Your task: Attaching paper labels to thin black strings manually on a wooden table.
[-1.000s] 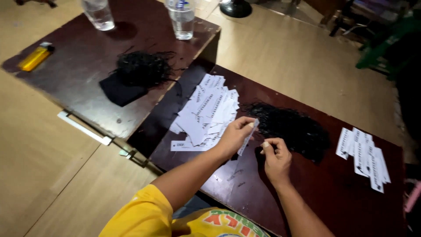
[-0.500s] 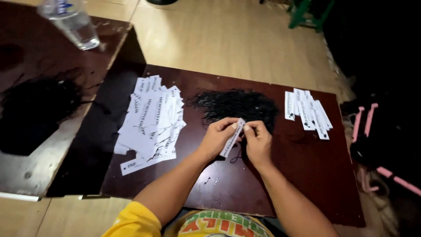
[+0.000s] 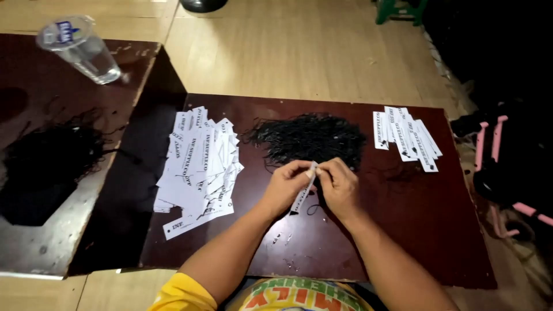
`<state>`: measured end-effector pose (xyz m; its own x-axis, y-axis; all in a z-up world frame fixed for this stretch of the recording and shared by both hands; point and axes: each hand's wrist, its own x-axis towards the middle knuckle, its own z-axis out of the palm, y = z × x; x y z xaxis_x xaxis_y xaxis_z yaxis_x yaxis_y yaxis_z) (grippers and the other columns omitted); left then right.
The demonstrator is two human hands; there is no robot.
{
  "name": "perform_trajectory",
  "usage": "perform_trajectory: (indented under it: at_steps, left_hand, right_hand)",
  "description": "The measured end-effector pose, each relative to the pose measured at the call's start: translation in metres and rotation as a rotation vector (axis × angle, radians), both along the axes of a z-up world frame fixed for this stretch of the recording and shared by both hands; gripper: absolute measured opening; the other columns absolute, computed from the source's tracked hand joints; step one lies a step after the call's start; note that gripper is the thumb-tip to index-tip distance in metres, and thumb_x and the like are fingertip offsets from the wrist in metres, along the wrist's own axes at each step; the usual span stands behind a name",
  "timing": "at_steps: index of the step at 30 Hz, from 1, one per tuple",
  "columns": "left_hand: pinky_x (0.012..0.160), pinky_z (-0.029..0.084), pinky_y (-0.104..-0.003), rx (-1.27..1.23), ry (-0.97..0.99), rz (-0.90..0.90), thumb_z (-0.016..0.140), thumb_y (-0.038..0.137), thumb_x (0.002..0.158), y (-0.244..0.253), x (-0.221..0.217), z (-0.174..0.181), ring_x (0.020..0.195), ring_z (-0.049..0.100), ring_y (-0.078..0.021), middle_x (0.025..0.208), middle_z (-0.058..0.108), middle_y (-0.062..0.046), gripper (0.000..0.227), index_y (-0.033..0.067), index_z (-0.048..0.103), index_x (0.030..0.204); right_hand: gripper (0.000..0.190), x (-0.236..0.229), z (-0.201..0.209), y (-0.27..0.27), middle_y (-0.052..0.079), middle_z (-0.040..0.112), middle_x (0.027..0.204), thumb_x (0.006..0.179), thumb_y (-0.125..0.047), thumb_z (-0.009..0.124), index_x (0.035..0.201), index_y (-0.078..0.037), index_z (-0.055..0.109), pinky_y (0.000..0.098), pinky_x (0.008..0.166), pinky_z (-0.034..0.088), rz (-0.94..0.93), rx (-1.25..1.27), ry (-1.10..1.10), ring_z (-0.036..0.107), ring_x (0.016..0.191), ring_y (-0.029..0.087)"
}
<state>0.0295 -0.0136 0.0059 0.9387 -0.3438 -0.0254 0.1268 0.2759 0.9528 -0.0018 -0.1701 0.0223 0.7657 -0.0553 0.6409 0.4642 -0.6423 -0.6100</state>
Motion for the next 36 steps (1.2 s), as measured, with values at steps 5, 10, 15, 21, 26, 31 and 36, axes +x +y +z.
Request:
perform_trajectory:
  at_steps: [5, 10, 15, 21, 26, 31, 36]
  left_hand:
    - [0.058, 0.06, -0.032, 0.002, 0.053, -0.005, 0.065, 0.019, 0.096, 0.007, -0.008, 0.023, 0.067, 0.074, -0.0238, 0.083, 0.071, -0.019, 0.027, -0.0014, 0.074, 0.113]
    - [0.054, 0.058, -0.029, -0.024, 0.078, -0.018, 0.065, 0.016, 0.097, 0.01, 0.0, 0.016, 0.064, 0.072, -0.0207, 0.075, 0.071, -0.017, 0.019, -0.001, 0.074, 0.101]
    - [0.052, 0.054, -0.023, -0.028, 0.1, 0.001, 0.071, 0.01, 0.09, 0.007, 0.0, 0.017, 0.06, 0.071, -0.0178, 0.067, 0.071, -0.015, 0.012, -0.0015, 0.072, 0.096]
    - [0.051, 0.056, -0.022, -0.041, 0.172, -0.005, 0.068, 0.01, 0.093, 0.005, 0.0, 0.01, 0.061, 0.074, -0.0199, 0.068, 0.071, -0.017, 0.015, -0.0044, 0.069, 0.095]
    - [0.051, 0.058, -0.023, -0.119, 0.198, -0.006, 0.072, 0.008, 0.089, 0.008, -0.005, 0.018, 0.061, 0.073, -0.0214, 0.07, 0.07, -0.02, 0.017, -0.0059, 0.069, 0.097]
    - [0.053, 0.06, -0.025, -0.081, 0.154, -0.024, 0.076, 0.011, 0.088, 0.009, -0.003, 0.007, 0.063, 0.074, -0.0229, 0.074, 0.07, -0.019, 0.021, -0.0056, 0.069, 0.097]
    - [0.055, 0.063, -0.028, -0.06, 0.17, -0.026, 0.065, 0.009, 0.096, 0.003, 0.001, 0.0, 0.062, 0.074, -0.0226, 0.076, 0.071, -0.022, 0.02, -0.0103, 0.065, 0.101]
  right_hand:
    - [0.009, -0.001, 0.008, 0.001, 0.005, 0.065, 0.076, 0.091, -0.003, 0.072, 0.089, -0.012, 0.073, 0.0369, 0.069, 0.056, 0.026, 0.008, 0.002, 0.07, 0.073, 0.028]
    - [0.007, -0.002, 0.012, 0.002, 0.006, 0.066, 0.074, 0.088, -0.005, 0.075, 0.086, -0.011, 0.073, 0.0372, 0.068, 0.056, 0.087, 0.078, 0.054, 0.07, 0.072, 0.028]
    - [0.004, 0.0, 0.009, -0.002, 0.007, 0.067, 0.073, 0.088, -0.006, 0.076, 0.087, -0.009, 0.073, 0.0364, 0.067, 0.053, 0.178, 0.189, 0.157, 0.066, 0.069, 0.023]
    - [0.005, -0.002, 0.009, -0.002, 0.009, 0.067, 0.074, 0.088, -0.009, 0.077, 0.087, -0.008, 0.072, 0.0388, 0.068, 0.054, 0.197, 0.148, 0.188, 0.068, 0.071, 0.026]
    - [0.004, -0.002, 0.008, -0.006, 0.009, 0.067, 0.074, 0.09, -0.008, 0.074, 0.087, -0.008, 0.071, 0.0391, 0.068, 0.054, 0.187, 0.113, 0.154, 0.068, 0.071, 0.029]
    - [0.007, -0.003, 0.006, -0.006, 0.009, 0.067, 0.073, 0.088, -0.005, 0.074, 0.084, -0.009, 0.071, 0.0393, 0.066, 0.055, 0.189, 0.053, 0.131, 0.069, 0.071, 0.03]
    - [0.007, -0.005, 0.014, -0.001, 0.006, 0.068, 0.072, 0.087, -0.007, 0.076, 0.083, -0.011, 0.072, 0.037, 0.065, 0.055, 0.209, 0.059, 0.148, 0.069, 0.068, 0.028]
